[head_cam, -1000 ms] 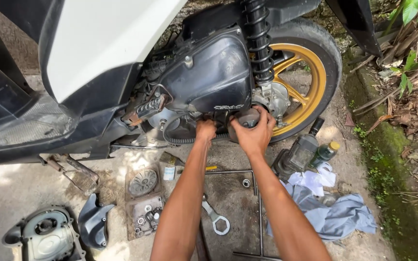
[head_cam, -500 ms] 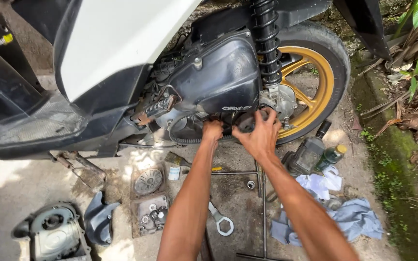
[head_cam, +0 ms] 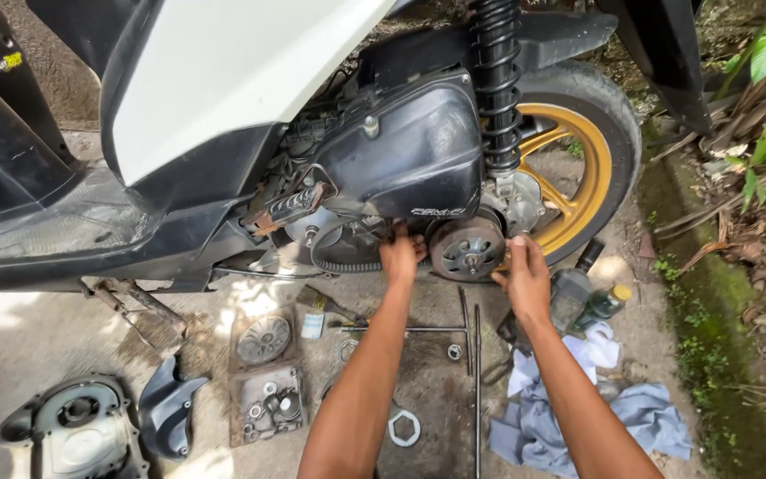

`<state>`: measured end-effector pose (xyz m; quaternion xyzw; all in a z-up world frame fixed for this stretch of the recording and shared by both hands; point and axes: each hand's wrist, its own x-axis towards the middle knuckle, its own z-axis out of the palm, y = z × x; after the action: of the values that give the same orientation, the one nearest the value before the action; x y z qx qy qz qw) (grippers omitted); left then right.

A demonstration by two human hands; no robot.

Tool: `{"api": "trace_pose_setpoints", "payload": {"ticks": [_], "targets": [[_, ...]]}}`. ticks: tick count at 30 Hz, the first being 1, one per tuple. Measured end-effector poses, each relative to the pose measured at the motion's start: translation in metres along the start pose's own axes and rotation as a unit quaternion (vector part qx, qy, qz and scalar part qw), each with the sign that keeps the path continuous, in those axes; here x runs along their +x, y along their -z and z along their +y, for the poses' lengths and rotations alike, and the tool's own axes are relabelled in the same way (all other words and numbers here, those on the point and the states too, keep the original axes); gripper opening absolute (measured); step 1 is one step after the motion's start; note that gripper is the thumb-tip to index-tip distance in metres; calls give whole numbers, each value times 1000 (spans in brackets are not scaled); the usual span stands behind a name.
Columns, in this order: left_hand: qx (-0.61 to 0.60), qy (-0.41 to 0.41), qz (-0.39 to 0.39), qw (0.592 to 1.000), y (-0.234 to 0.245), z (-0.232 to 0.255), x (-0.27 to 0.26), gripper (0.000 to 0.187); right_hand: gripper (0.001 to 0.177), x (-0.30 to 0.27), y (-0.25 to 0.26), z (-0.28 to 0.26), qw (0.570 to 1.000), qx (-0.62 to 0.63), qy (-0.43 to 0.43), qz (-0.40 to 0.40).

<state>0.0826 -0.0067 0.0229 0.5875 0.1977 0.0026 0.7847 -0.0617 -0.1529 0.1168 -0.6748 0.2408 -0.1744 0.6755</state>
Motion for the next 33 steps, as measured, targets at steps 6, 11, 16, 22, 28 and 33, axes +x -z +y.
{"api": "trace_pose_setpoints", "payload": {"ticks": [6, 11, 16, 22, 28, 33], "targets": [[47, -49, -9, 998, 13, -5, -56, 49, 43, 15, 6, 36, 995, -5, 83, -55], [131, -90, -40, 986, 23, -20, -54, 40, 37, 36, 11, 61, 994, 36, 88, -61], [214, -55, 2, 975, 21, -23, -65, 41, 34, 52, 8, 67, 992, -42, 112, -50], [114, -22, -66, 991, 11, 9, -85, 60, 32, 66, 6, 92, 995, -4, 90, -40], [84, -20, -19, 996, 12, -26, -75, 47, 35, 37, 13, 51, 979, -130, 154, -37], [165, -37, -26, 985, 7, 12, -87, 65, 41, 17, 8, 39, 994, -39, 85, -50]]}}
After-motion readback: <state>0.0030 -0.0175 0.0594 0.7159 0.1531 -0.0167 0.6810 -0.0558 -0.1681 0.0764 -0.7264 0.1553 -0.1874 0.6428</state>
